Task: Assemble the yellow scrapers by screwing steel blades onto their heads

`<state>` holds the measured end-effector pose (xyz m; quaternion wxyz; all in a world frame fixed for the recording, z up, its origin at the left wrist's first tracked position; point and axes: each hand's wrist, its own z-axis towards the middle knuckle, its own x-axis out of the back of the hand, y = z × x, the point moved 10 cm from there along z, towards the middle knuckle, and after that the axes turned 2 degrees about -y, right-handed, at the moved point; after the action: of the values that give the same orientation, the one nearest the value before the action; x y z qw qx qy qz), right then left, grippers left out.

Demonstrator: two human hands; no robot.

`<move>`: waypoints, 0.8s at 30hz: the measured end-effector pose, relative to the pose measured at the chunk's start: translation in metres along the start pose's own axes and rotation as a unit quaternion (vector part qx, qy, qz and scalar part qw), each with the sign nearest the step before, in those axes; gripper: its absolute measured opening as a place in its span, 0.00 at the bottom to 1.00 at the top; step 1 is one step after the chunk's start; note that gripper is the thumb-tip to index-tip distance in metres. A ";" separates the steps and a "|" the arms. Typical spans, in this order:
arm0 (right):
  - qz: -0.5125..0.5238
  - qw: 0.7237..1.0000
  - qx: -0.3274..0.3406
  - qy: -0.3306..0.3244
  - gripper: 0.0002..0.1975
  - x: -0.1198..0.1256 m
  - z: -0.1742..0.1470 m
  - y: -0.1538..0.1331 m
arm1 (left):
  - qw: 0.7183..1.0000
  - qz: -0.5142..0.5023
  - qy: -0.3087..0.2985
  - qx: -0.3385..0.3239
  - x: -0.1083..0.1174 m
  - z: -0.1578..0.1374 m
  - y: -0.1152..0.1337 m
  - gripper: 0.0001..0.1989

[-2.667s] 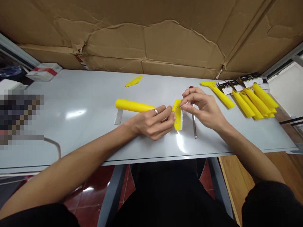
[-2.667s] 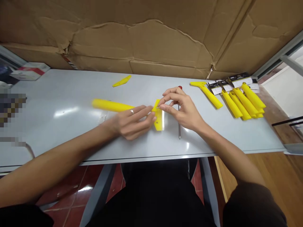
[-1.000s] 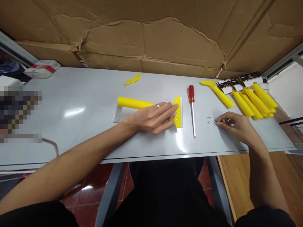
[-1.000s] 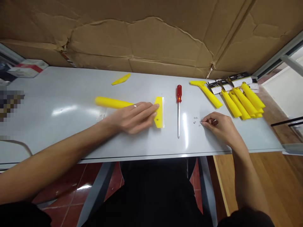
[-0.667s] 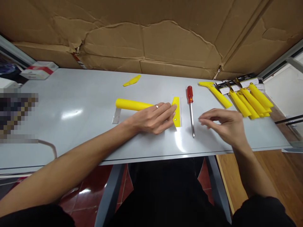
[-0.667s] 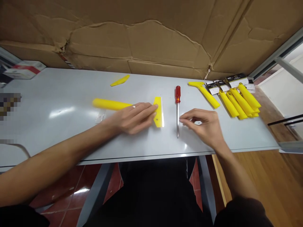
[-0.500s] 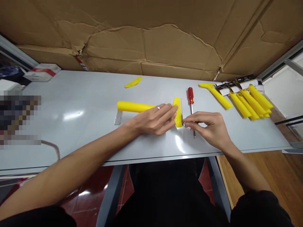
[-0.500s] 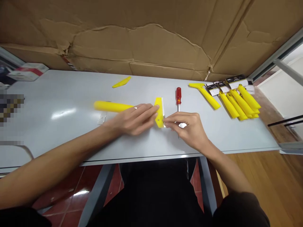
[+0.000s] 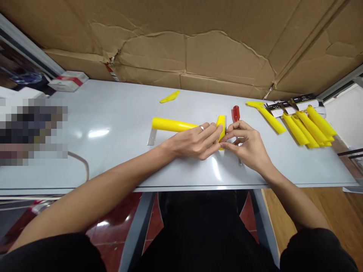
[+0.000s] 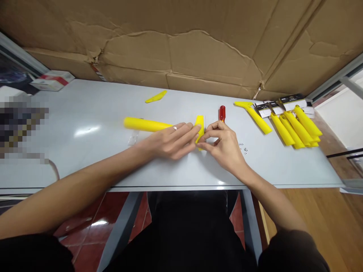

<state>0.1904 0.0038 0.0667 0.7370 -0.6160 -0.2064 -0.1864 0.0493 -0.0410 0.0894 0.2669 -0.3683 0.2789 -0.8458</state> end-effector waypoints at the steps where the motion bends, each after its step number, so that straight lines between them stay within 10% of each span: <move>1: 0.015 1.000 -0.021 -0.003 0.22 -0.001 0.002 0.004 | 1.000 -0.007 -0.006 0.003 -0.002 -0.001 0.000 0.10; 8: 0.268 0.937 -0.199 -0.106 0.48 -0.026 0.015 0.030 | 0.985 -0.139 -0.055 0.081 -0.016 -0.008 -0.015 0.10; 24: 0.282 0.913 -0.183 -0.229 0.31 -0.024 0.008 0.025 | 0.995 -0.065 -0.052 0.061 -0.014 -0.016 -0.015 0.17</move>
<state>0.1831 0.0168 0.0344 0.5661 -0.7983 -0.1495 0.1413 0.0412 -0.0169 0.0837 0.2476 -0.4124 0.1876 -0.8564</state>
